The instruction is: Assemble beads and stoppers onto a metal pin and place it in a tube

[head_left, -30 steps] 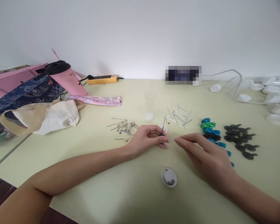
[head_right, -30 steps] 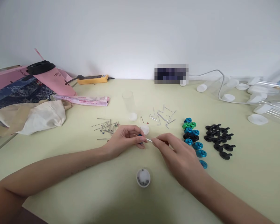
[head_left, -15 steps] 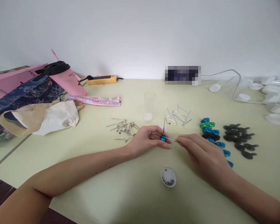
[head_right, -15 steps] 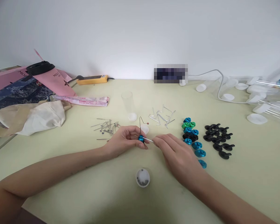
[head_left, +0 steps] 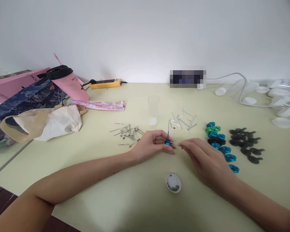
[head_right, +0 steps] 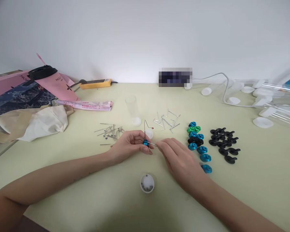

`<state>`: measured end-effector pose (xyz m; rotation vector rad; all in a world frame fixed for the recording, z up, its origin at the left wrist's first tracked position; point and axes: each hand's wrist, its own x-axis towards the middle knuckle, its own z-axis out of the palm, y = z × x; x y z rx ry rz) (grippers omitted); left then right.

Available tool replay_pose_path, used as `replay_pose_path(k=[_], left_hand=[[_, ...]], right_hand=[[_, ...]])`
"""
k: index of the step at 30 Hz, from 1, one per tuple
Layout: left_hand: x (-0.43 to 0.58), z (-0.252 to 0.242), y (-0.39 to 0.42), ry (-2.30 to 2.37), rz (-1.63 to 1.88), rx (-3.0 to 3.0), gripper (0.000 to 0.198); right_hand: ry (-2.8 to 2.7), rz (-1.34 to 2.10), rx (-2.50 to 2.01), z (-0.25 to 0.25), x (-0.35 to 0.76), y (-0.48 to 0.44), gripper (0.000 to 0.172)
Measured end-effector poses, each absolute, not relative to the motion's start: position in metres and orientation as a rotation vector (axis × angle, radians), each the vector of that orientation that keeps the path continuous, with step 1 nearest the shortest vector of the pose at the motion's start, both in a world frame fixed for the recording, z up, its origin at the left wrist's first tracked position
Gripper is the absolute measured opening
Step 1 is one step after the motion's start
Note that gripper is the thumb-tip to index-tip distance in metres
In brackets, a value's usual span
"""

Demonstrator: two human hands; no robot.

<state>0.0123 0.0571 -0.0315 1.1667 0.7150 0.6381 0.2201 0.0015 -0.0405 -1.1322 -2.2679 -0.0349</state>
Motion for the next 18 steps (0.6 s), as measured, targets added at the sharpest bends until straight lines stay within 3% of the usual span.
replay_pose_path(k=[18], left_hand=[[0.0134,-0.0352,0.06,0.695,0.789,1.161,0.023]], right_hand=[[-2.237,-0.127,-1.146,-0.0372,0.2207,0.0032,0.019]])
